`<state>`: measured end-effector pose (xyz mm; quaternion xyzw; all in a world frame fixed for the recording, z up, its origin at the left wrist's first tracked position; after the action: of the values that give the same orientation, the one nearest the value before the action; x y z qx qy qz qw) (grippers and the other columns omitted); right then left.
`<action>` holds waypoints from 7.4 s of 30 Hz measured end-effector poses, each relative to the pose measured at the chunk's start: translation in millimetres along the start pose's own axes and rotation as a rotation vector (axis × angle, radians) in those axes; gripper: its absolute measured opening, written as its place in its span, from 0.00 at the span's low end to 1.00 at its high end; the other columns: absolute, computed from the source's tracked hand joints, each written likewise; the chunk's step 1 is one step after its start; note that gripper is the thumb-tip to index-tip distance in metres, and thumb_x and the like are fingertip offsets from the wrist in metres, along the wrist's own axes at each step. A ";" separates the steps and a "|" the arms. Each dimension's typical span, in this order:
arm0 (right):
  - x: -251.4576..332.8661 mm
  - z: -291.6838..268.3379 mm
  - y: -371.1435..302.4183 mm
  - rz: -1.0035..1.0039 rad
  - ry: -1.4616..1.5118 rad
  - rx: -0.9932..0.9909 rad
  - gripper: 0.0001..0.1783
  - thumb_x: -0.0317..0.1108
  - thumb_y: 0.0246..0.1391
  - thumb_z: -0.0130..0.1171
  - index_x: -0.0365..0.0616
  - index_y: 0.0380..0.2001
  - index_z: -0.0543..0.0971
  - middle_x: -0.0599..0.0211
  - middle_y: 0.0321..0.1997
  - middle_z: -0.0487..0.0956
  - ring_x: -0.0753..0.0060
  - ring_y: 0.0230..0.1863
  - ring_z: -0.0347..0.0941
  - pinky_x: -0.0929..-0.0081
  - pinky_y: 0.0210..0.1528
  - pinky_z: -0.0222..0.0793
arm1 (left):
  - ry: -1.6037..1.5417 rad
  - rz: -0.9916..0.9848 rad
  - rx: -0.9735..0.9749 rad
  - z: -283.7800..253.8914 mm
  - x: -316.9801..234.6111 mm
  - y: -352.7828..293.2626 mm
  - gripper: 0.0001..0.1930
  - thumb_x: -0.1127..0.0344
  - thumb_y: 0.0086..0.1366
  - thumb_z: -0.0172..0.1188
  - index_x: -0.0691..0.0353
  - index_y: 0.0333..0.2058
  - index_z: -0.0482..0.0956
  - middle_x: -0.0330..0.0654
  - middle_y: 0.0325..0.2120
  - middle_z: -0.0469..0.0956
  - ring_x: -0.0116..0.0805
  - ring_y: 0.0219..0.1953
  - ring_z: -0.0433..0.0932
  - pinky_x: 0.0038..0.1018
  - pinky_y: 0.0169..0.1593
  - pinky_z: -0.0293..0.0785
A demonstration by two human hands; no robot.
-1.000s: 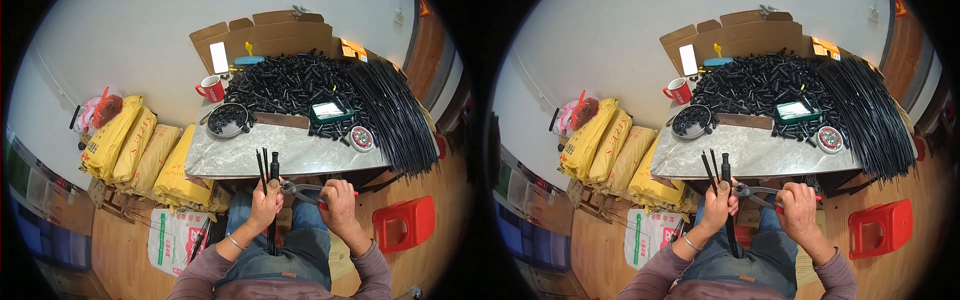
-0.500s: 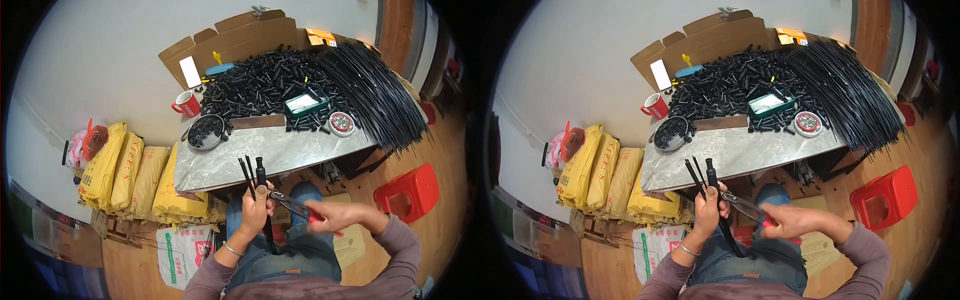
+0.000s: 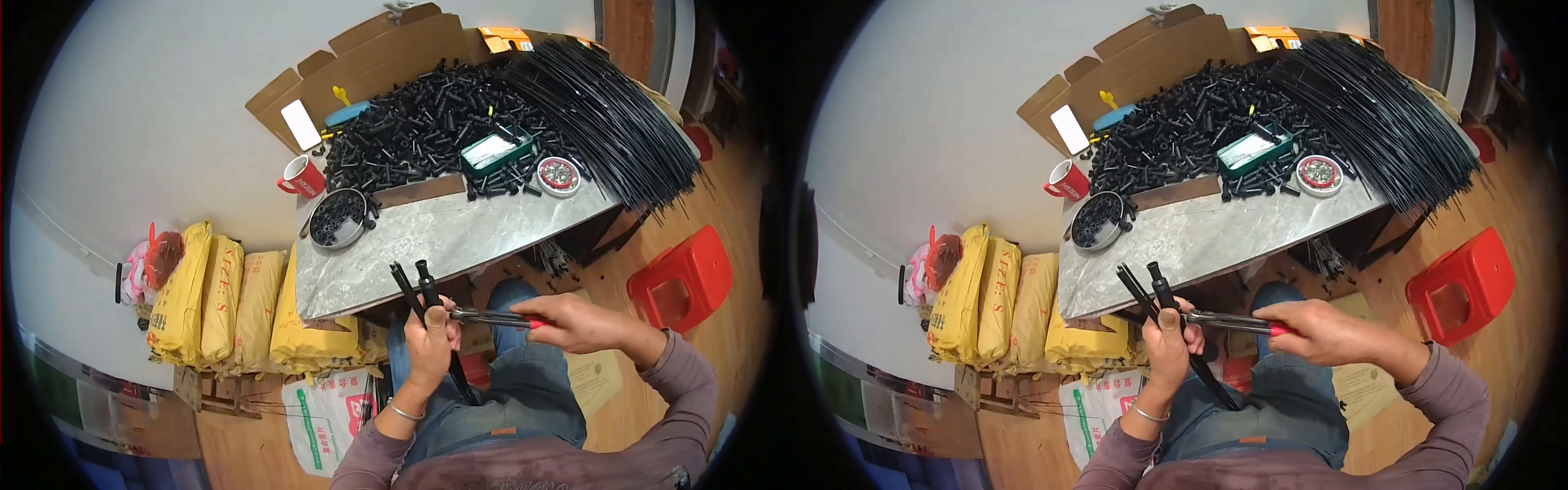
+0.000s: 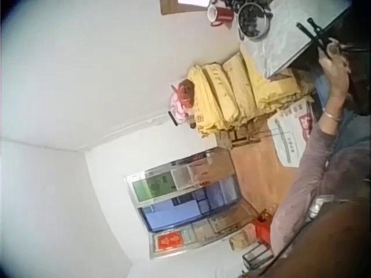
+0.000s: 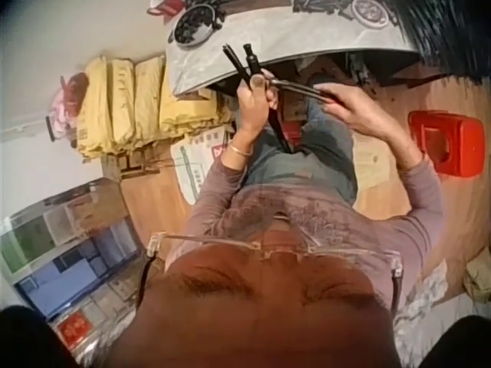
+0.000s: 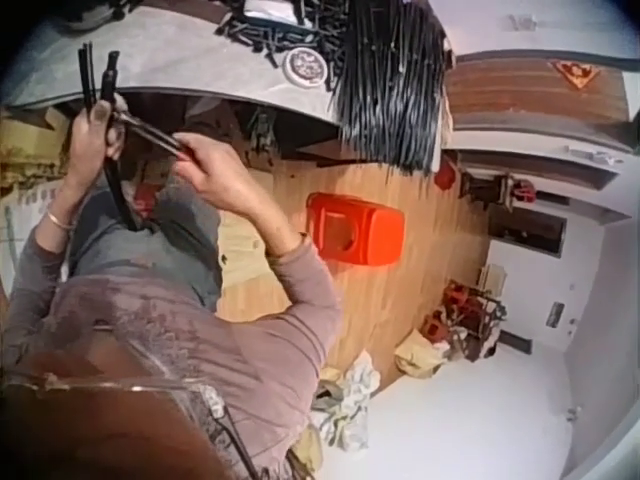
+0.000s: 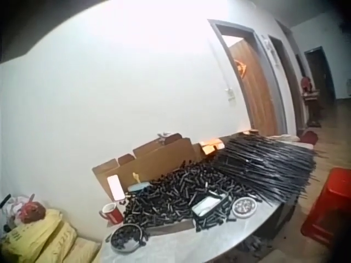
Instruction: Assembling and trimming black cable components at a manual workstation.
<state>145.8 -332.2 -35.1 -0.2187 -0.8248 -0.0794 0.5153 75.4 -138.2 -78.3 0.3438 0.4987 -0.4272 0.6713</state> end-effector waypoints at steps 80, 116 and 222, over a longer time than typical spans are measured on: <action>50.6 -22.4 21.7 -0.240 -0.799 -0.469 0.25 0.18 0.28 0.60 0.43 0.34 0.65 0.61 0.33 0.68 0.55 0.37 0.67 0.64 0.42 0.59 | -0.181 -0.071 0.029 -1.9 12.5 12.2 0.26 0.39 0.61 0.56 0.61 0.30 0.68 0.31 0.13 0.61 0.18 0.11 0.60 0.18 0.14 0.55; -9.0 52.1 -5.9 0.144 0.499 0.347 0.12 0.33 0.57 0.49 0.41 0.43 0.65 0.66 0.22 0.72 0.75 0.14 0.68 0.80 0.16 0.65 | -0.003 0.001 0.059 6.7 -0.3 14.2 0.22 0.47 0.61 0.62 0.63 0.29 0.70 0.34 0.08 0.59 0.27 0.07 0.61 0.25 0.11 0.61; -30.9 69.2 -14.5 0.467 0.830 0.495 0.16 0.34 0.50 0.62 0.37 0.38 0.70 0.68 0.17 0.72 0.72 0.16 0.71 0.69 0.27 0.73 | -0.093 -0.113 0.238 8.3 4.7 16.2 0.31 0.35 0.61 0.51 0.65 0.31 0.75 0.31 0.12 0.63 0.18 0.12 0.63 0.16 0.15 0.57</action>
<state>94.4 -329.1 -92.6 -0.2186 -0.4752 0.1544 0.8382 94.0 -140.2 -80.0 0.3722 0.4315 -0.5359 0.6230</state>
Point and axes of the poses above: each hand's wrist, its own y-axis towards the middle knuckle, its own z-axis out of the palm, x = y × z, the point moved 5 cm from there along y, towards the middle knuckle
